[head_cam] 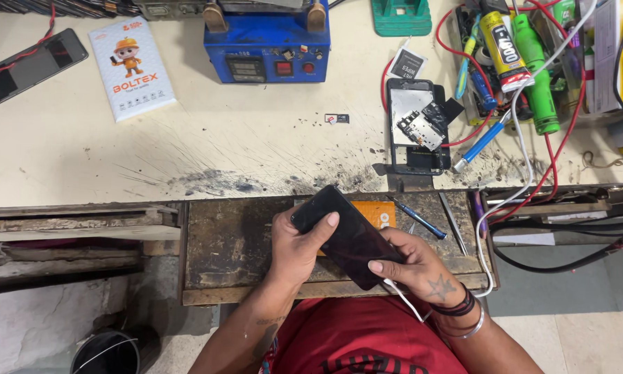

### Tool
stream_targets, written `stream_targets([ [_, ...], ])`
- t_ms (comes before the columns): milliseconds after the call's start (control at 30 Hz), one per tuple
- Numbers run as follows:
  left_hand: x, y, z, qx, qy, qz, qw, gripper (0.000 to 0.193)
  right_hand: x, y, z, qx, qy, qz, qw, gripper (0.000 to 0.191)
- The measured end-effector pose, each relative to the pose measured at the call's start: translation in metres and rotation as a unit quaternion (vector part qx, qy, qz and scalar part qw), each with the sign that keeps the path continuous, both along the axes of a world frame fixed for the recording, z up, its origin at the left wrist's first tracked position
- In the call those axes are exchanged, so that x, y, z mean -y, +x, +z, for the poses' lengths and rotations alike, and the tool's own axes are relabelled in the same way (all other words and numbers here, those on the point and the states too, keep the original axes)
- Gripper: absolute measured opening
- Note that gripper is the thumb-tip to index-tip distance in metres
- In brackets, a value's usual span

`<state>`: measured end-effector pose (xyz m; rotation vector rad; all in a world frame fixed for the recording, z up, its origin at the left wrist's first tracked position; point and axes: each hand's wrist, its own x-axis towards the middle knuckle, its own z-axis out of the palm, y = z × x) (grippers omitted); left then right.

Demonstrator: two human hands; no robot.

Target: The person disassembles a smartphone at a repair bench, prying open the back cover and lifting out the battery. They press along the frame edge, plug a charging cable into the phone to test it, then press the battery and cover back into place and press the phone closed.

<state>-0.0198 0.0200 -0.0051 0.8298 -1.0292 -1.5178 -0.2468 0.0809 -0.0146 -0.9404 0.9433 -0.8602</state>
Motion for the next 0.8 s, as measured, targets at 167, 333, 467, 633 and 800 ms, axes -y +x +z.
stream_targets([
  [167,-0.001,0.0,0.001,-0.017,0.001,-0.003,1.0,0.016,0.002,0.002,0.002,0.002,0.009,-0.018,1.0,0.031],
  [333,-0.003,0.001,0.0,0.047,-0.053,-0.019,0.997,0.017,0.001,0.001,0.005,0.013,-0.003,-0.027,1.0,0.032],
  [467,-0.004,0.001,0.002,0.086,-0.078,-0.012,0.993,0.019,0.001,0.002,0.005,0.018,0.009,-0.029,0.999,0.033],
  [633,-0.004,-0.001,0.003,0.063,-0.059,-0.022,0.996,0.021,0.0,0.001,0.0,0.029,-0.009,-0.03,0.999,0.032],
  [800,-0.005,-0.001,0.003,0.026,-0.072,-0.046,0.996,0.02,-0.004,-0.002,-0.005,0.017,-0.011,-0.03,0.999,0.031],
])
